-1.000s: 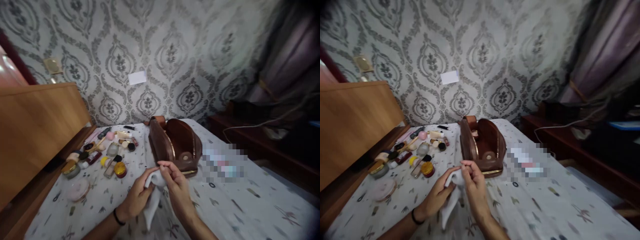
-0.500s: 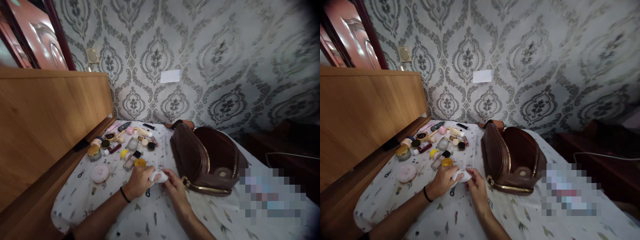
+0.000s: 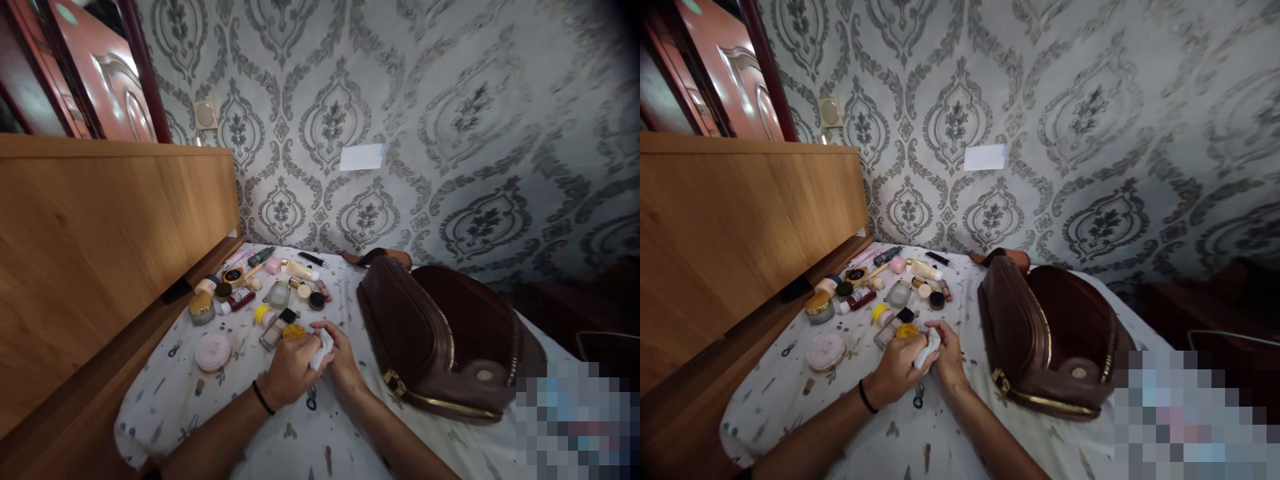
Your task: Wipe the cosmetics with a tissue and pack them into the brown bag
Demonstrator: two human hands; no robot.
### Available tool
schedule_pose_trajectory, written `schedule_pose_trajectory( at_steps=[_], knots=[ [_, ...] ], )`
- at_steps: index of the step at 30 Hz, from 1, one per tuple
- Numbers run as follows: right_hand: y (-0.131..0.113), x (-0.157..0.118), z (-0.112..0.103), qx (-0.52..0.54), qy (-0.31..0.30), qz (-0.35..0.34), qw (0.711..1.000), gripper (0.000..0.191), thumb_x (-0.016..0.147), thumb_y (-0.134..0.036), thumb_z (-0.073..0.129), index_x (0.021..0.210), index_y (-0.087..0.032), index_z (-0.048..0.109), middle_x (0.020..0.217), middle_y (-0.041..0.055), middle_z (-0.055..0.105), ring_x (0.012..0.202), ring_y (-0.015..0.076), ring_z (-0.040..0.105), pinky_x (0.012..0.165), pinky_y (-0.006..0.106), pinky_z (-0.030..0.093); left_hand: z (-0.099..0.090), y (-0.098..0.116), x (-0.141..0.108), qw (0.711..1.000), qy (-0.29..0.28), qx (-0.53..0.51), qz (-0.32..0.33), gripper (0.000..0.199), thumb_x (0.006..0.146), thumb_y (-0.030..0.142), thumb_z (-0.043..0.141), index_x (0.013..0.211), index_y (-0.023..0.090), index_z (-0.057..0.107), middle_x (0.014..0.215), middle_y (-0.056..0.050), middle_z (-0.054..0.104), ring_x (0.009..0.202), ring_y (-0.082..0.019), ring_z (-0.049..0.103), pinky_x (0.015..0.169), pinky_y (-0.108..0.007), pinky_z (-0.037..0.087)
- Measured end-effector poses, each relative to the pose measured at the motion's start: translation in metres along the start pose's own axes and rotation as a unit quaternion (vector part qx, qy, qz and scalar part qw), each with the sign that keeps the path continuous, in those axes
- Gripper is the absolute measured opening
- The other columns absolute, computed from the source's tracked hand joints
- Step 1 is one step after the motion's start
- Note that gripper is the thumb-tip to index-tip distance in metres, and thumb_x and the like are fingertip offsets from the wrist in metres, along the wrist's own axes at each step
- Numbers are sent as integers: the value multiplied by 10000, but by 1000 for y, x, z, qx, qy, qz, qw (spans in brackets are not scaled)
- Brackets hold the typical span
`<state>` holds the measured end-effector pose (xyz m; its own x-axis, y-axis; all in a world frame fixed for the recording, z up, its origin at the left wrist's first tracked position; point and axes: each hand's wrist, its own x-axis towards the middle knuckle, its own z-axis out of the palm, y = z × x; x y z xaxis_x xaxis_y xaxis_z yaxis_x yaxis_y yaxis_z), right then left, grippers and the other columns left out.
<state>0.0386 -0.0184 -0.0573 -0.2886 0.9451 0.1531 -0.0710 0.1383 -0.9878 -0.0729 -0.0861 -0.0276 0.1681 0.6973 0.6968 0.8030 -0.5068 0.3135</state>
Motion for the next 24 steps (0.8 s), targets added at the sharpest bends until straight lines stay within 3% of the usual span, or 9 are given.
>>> schedule_pose_trajectory(
  at_steps=[7,13,18,24],
  knots=[
    [10,-1,2,-37,4,-31,999,234,651,-296,610,863,-205,645,681,8,657,620,190,565,598,292,448,1,-2,-3,999,-30,-6,11,242,983,256,351,947,164,571,753,-75,676,688,-217,651,623,-324,460],
    [3,-5,1,-68,-18,-64,995,246,646,-240,496,845,-205,636,742,23,668,707,210,595,686,317,468,-6,-5,0,999,-16,-32,21,310,975,214,331,1156,154,575,939,-98,723,859,-220,689,758,-323,515],
    [6,-4,4,-69,-23,-49,996,168,778,-346,506,772,-203,593,612,1,600,527,171,520,525,281,419,-11,-13,0,998,-27,34,-41,255,989,264,336,979,200,583,791,-49,696,731,-197,665,652,-299,463],
    [8,-5,5,-60,-42,-49,996,201,827,-388,512,807,-208,600,598,-11,588,509,156,510,501,259,396,-12,-24,2,989,-21,101,-104,251,1002,333,371,875,210,550,716,-42,652,696,-210,630,617,-308,403]
  ],
)
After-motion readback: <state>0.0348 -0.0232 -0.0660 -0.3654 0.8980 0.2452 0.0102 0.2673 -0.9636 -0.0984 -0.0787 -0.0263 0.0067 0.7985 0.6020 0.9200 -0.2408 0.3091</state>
